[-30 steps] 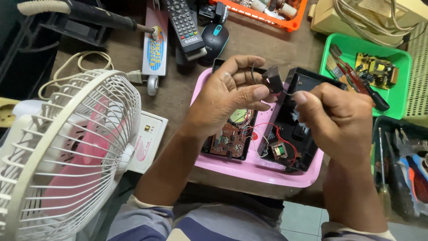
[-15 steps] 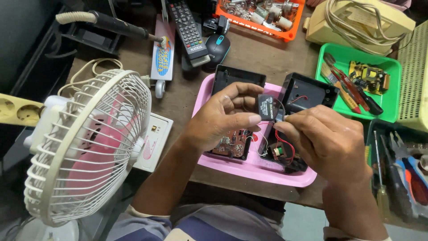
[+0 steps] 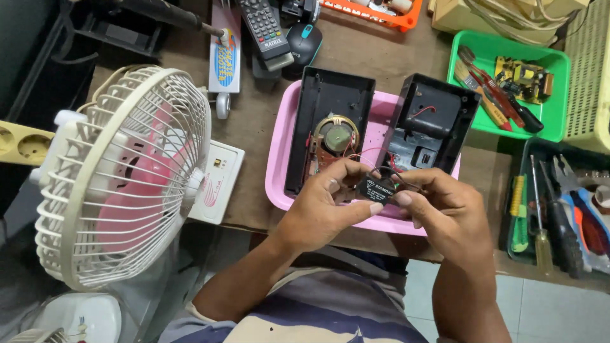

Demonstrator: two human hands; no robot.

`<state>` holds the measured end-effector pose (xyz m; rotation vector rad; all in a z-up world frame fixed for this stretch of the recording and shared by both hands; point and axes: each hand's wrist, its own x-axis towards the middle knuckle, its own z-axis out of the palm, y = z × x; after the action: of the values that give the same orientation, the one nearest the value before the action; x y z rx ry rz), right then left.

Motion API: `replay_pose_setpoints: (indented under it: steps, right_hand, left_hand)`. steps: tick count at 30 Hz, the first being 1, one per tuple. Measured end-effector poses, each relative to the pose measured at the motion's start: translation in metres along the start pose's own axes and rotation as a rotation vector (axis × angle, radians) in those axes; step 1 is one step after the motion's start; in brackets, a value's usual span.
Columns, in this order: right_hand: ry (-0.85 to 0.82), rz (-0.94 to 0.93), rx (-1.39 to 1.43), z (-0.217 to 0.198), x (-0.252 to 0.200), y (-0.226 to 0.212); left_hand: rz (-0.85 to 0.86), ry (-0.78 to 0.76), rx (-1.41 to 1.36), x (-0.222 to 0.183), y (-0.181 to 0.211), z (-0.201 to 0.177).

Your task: Cleaning the internal components of a radio casing with a brush and inspecting electronic parts.

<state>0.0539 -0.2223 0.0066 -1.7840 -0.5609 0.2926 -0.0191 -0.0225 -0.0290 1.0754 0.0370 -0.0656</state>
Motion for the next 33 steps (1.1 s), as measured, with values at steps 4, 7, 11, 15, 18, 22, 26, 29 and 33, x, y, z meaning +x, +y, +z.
replay_pose_setpoints:
  steps: [4, 7, 11, 15, 18, 22, 26, 29, 33]
  right_hand:
    - [0.012, 0.071, 0.106, 0.0, -0.018, 0.018]
    - [0.007, 0.067, 0.131, -0.003, -0.031, 0.026]
    - [0.054, 0.036, 0.135, -0.001, -0.042, 0.031]
    - [0.103, 0.041, 0.146, 0.008, -0.055, 0.04]
    - [0.145, 0.05, 0.161, 0.023, -0.057, 0.035]
    - [0.226, 0.197, 0.069, 0.035, -0.066, 0.023]
    - [0.148, 0.212, 0.123, 0.039, -0.07, 0.023]
    - [0.089, 0.191, 0.203, 0.041, -0.07, 0.021]
    - [0.077, -0.048, 0.032, 0.038, -0.06, 0.016]
  left_hand:
    - [0.006, 0.0, 0.016, -0.007, -0.017, 0.008]
    - [0.003, -0.022, 0.045, -0.012, -0.019, 0.013]
    - [-0.01, -0.012, -0.013, -0.018, -0.008, 0.019]
    - [-0.09, 0.004, -0.017, -0.022, -0.018, 0.016]
    - [-0.111, 0.009, 0.054, -0.026, -0.03, 0.003]
    - [-0.155, 0.065, 0.087, -0.038, -0.023, 0.007]
    - [-0.016, 0.04, 0.287, -0.041, -0.003, 0.009]
    - [0.091, -0.019, 0.489, -0.038, 0.008, 0.008]
    - [-0.033, 0.008, 0.445, -0.034, 0.013, 0.011]
